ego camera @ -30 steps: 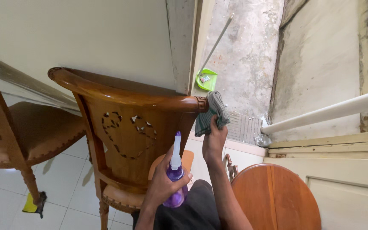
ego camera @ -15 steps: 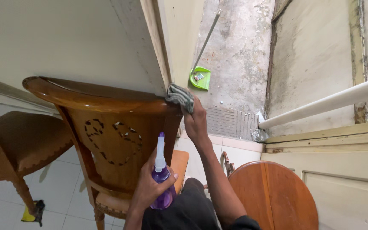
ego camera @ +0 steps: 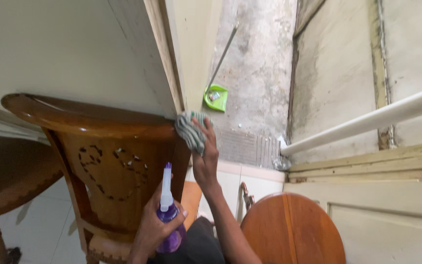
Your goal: The person sprays a purple cleaning solution onto a wooden chair and wipes the backrest and seat with a cloth. The person repeatedly sprays and wipes different sections of the chair's backrest and seat while standing in a room with tiled flooring.
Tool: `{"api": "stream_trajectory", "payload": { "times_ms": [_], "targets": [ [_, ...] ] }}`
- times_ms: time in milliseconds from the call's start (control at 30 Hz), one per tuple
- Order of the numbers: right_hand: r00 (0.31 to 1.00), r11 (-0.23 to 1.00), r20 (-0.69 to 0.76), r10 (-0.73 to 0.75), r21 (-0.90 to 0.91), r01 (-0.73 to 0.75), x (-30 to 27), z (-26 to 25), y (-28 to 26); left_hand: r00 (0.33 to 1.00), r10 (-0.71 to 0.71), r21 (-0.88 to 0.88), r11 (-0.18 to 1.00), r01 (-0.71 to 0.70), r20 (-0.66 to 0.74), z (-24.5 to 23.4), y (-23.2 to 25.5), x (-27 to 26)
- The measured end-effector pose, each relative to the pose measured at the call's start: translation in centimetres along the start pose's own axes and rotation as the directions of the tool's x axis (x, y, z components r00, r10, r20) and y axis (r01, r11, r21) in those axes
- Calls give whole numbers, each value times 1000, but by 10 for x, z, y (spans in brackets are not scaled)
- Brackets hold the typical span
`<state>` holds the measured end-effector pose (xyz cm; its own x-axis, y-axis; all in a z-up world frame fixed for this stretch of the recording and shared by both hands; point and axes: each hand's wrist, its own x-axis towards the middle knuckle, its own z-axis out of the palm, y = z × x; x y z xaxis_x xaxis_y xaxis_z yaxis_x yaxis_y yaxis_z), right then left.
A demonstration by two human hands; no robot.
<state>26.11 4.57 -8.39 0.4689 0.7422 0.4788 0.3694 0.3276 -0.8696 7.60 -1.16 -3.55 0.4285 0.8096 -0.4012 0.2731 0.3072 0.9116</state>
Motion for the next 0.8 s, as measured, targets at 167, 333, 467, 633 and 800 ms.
{"api": "stream_trajectory", "payload": {
  "times_ms": [167,333,467,633,800],
  "targets": [
    [992,993,58,111,-38,-109,9,-1,-1,995,97,135,986,-95,-6,-1,5,13],
    [993,992,51,104,-81,-99,14,3,1,999,28,176,984,-31,21,0,9,18],
    [997,991,64,37,-131,-28,13,8,-2,996,92,16,996,-92,-5,-1,12,11],
    [980,981,35,196,-1,-196,27,7,13,987,153,62,987,-150,-39,-5,10,16],
    [999,998,6,-47,-44,48,-5,8,4,997,69,-9,998,-69,-32,-9,14,15]
  ]
}}
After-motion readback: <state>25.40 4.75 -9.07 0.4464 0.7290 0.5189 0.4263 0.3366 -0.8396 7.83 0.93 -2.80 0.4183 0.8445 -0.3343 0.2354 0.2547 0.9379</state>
